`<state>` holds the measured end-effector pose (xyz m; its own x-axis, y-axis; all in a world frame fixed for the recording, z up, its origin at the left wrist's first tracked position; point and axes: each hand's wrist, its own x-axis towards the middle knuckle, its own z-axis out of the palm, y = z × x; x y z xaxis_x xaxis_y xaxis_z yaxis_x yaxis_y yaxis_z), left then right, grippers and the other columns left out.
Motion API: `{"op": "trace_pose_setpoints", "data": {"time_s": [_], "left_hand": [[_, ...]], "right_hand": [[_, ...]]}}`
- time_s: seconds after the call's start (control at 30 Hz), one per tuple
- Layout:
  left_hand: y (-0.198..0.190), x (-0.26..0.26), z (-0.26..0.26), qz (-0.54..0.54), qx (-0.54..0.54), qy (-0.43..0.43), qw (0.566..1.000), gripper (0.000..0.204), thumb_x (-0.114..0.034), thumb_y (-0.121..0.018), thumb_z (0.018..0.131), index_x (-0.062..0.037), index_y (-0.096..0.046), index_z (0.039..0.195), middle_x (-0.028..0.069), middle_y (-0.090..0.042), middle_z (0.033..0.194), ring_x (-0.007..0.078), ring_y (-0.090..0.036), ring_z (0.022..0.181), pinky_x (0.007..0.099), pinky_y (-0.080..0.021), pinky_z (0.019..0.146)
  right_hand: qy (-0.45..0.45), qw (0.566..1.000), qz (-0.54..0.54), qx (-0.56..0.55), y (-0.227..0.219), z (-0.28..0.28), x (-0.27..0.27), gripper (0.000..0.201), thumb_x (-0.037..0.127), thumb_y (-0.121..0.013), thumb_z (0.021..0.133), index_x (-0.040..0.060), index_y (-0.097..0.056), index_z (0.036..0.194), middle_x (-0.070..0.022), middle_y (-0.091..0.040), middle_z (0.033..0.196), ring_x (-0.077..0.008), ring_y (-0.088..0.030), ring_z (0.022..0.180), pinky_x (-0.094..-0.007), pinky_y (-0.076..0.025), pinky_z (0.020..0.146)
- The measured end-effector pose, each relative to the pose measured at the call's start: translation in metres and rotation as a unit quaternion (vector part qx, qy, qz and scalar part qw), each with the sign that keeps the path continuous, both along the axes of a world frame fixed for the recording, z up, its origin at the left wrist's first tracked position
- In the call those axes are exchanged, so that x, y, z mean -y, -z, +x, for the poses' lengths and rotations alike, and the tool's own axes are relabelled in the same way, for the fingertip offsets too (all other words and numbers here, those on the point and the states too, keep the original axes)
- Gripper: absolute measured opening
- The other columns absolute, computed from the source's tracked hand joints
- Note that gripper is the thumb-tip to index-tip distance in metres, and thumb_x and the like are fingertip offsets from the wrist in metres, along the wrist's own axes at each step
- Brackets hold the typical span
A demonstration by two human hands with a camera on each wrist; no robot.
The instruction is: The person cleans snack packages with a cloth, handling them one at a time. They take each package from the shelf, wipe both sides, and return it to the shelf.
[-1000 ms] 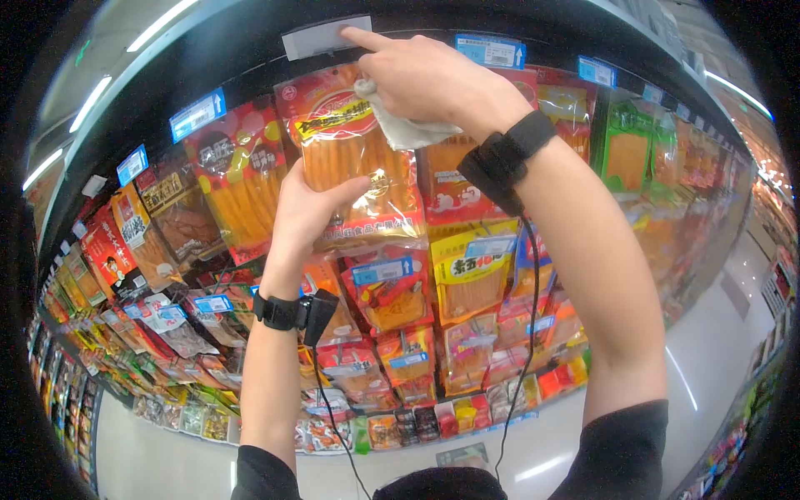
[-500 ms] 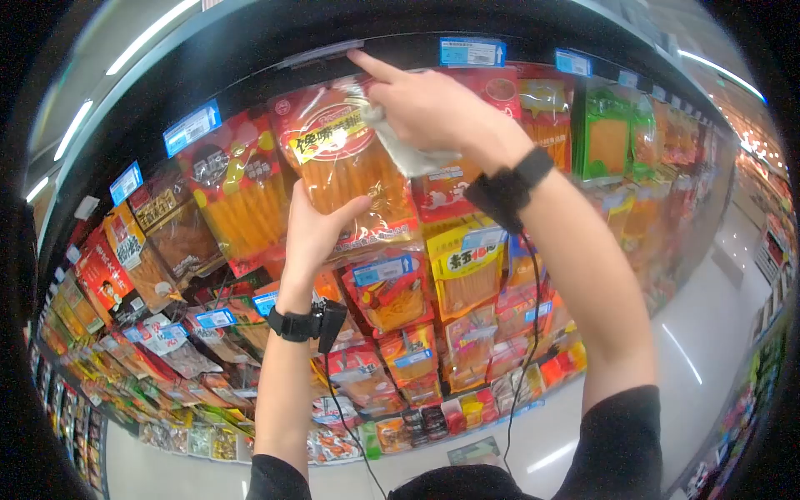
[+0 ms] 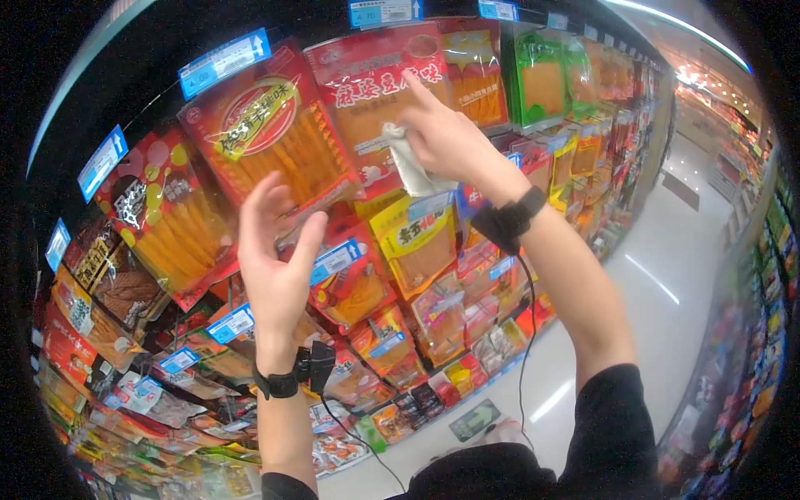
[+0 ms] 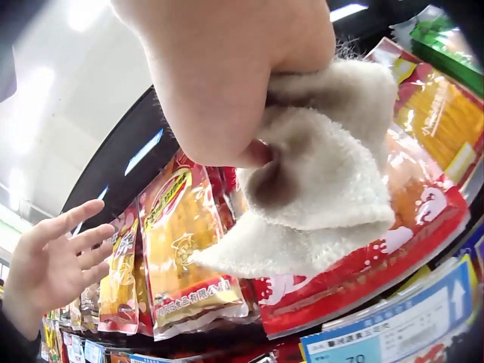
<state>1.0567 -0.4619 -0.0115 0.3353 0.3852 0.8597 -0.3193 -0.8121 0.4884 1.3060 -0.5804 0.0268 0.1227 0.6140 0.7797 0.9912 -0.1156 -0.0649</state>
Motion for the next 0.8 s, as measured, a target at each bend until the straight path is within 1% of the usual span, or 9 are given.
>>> {"op": "trace_pose_setpoints", "data": {"time_s": [0.1, 0.2, 0.27, 0.37, 0.47, 0.57, 0.73, 0.77, 0.8], "left_hand": [[0.000, 0.009, 0.023, -0.155, -0.080, 0.229, 0.958, 0.057, -0.009, -0.074, 0.088, 0.0002, -0.048, 0.138, 0.0153, -0.056, 0.129, 0.0216, -0.058, 0.116, 0.0352, -0.051, 0.096], [0.003, 0.006, 0.056, -0.186, -0.089, 0.246, 0.947, 0.066, -0.009, -0.074, 0.088, 0.0011, -0.041, 0.144, 0.0180, -0.051, 0.137, 0.0241, -0.054, 0.124, 0.0367, -0.049, 0.102], [0.009, -0.002, 0.081, -0.201, -0.096, 0.222, 0.949, 0.079, -0.013, -0.076, 0.088, 0.0022, -0.031, 0.150, 0.0226, -0.042, 0.148, 0.0289, -0.046, 0.136, 0.0401, -0.044, 0.108], [0.015, -0.009, 0.114, -0.200, -0.068, 0.112, 0.971, 0.096, -0.021, -0.079, 0.086, 0.0030, -0.017, 0.155, 0.0282, -0.025, 0.158, 0.0340, -0.029, 0.147, 0.0453, -0.033, 0.115], [0.020, -0.009, 0.138, -0.194, -0.044, 0.065, 0.978, 0.096, -0.020, -0.078, 0.086, 0.0047, -0.016, 0.155, 0.0277, -0.024, 0.158, 0.0335, -0.029, 0.147, 0.0449, -0.031, 0.116], [0.024, -0.007, 0.151, -0.189, -0.035, 0.027, 0.981, 0.095, -0.019, -0.078, 0.086, 0.0068, -0.017, 0.154, 0.0273, -0.029, 0.157, 0.0335, -0.032, 0.145, 0.0447, -0.030, 0.116], [0.014, 0.034, 0.142, -0.225, -0.041, -0.063, 0.971, 0.089, -0.018, -0.078, 0.085, 0.0045, -0.025, 0.153, 0.0275, -0.038, 0.151, 0.0346, -0.036, 0.143, 0.0429, -0.034, 0.114], [0.014, 0.040, 0.140, -0.212, -0.022, -0.080, 0.974, 0.082, -0.014, -0.075, 0.088, 0.0045, -0.028, 0.152, 0.0236, -0.048, 0.144, 0.0295, -0.050, 0.131, 0.0378, -0.044, 0.106], [0.013, 0.042, 0.138, -0.213, -0.022, -0.087, 0.973, 0.082, -0.014, -0.075, 0.088, 0.0045, -0.028, 0.152, 0.0236, -0.048, 0.144, 0.0295, -0.050, 0.131, 0.0378, -0.044, 0.106]], "right_hand": [[-0.014, 0.998, 0.051, -0.045, 0.009, 0.026, 0.013, 0.022, 0.010, -0.056, 0.089, -0.0002, -0.065, 0.107, -0.0315, -0.026, 0.157, -0.0444, -0.043, 0.136, -0.0411, -0.041, 0.107], [-0.040, 0.994, 0.054, -0.084, 0.018, 0.054, 0.025, 0.022, 0.010, -0.057, 0.089, 0.0003, -0.065, 0.107, -0.0358, -0.026, 0.155, -0.0442, -0.038, 0.141, -0.0414, -0.038, 0.109], [-0.079, 0.987, 0.044, -0.129, 0.027, 0.070, 0.035, 0.023, 0.014, -0.059, 0.089, 0.0008, -0.066, 0.107, -0.0377, -0.031, 0.151, -0.0398, -0.027, 0.148, -0.0420, -0.034, 0.112], [-0.123, 0.976, 0.003, -0.177, 0.040, 0.094, 0.042, 0.026, 0.016, -0.061, 0.090, 0.0002, -0.066, 0.110, -0.0364, -0.034, 0.151, -0.0387, -0.029, 0.147, -0.0410, -0.035, 0.111], [-0.183, 0.951, -0.035, -0.246, 0.043, 0.111, 0.043, 0.027, 0.015, -0.063, 0.088, -0.0002, -0.066, 0.111, -0.0318, -0.036, 0.152, -0.0359, -0.035, 0.145, -0.0387, -0.036, 0.110], [-0.232, 0.941, -0.033, -0.245, 0.041, 0.125, 0.039, 0.029, 0.018, -0.064, 0.087, 0.0029, -0.068, 0.110, -0.0307, -0.042, 0.148, -0.0386, -0.041, 0.141, -0.0404, -0.035, 0.112], [-0.324, 0.888, 0.045, -0.324, 0.048, 0.140, 0.038, 0.027, 0.013, -0.065, 0.089, -0.0002, -0.066, 0.112, -0.0177, -0.057, 0.132, -0.0282, -0.053, 0.126, -0.0362, -0.039, 0.107], [-0.358, 0.864, 0.060, -0.350, 0.047, 0.141, 0.040, 0.027, 0.011, -0.065, 0.090, -0.0019, -0.066, 0.113, -0.0143, -0.059, 0.129, -0.0237, -0.056, 0.121, -0.0340, -0.041, 0.104], [-0.363, 0.861, 0.058, -0.352, 0.047, 0.142, 0.041, 0.027, 0.011, -0.065, 0.090, -0.0019, -0.066, 0.113, -0.0143, -0.059, 0.129, -0.0237, -0.056, 0.121, -0.0340, -0.041, 0.104]]}}
